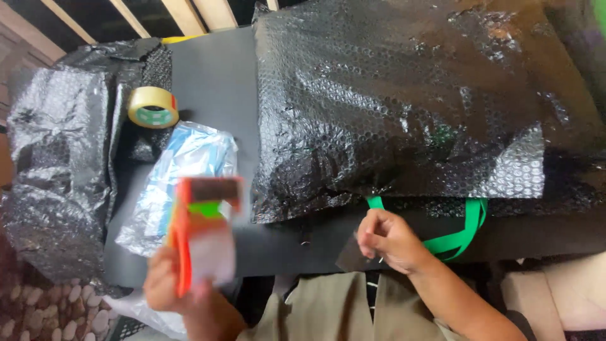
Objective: A person is preparing a green tote bag for shipping by dusting it, wrapping it in black bubble wrap, and securing the wrap with clear tape.
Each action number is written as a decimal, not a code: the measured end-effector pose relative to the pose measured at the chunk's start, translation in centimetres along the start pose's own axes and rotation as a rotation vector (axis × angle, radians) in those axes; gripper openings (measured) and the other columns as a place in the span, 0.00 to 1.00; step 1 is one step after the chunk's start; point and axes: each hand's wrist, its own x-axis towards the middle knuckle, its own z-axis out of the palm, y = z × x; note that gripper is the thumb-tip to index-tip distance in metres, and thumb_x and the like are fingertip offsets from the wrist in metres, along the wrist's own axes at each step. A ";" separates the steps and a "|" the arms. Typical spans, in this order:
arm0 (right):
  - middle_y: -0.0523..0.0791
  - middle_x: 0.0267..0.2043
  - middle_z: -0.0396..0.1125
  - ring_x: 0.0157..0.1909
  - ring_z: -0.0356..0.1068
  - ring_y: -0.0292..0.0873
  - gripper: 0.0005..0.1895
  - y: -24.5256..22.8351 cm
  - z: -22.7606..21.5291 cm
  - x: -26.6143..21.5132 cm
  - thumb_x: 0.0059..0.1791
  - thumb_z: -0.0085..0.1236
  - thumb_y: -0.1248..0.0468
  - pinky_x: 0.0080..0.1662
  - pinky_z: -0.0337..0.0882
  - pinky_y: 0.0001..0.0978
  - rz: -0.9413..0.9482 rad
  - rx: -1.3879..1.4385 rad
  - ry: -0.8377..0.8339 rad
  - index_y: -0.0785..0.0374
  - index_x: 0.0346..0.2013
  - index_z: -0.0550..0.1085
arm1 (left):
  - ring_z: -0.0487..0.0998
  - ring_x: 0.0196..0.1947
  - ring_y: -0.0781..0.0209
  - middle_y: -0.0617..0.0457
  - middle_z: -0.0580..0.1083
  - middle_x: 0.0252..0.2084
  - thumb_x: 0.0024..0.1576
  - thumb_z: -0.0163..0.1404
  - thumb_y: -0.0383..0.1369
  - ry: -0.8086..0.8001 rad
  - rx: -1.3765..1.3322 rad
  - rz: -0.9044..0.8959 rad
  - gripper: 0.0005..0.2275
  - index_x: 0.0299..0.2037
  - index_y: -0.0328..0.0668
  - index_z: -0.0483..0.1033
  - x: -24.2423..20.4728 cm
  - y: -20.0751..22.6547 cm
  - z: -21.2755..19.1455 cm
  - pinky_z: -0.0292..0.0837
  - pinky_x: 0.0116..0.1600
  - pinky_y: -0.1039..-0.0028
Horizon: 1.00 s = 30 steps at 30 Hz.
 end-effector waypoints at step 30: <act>0.55 0.55 0.74 0.69 0.62 0.63 0.62 -32.1 -20.7 4.6 0.45 0.67 0.70 0.69 0.61 0.55 -0.414 -1.370 0.567 0.58 0.79 0.31 | 0.48 0.76 0.31 0.43 0.52 0.78 0.56 0.50 0.59 -1.281 0.445 0.006 0.38 0.76 0.60 0.56 10.9 -4.9 32.7 0.43 0.69 0.28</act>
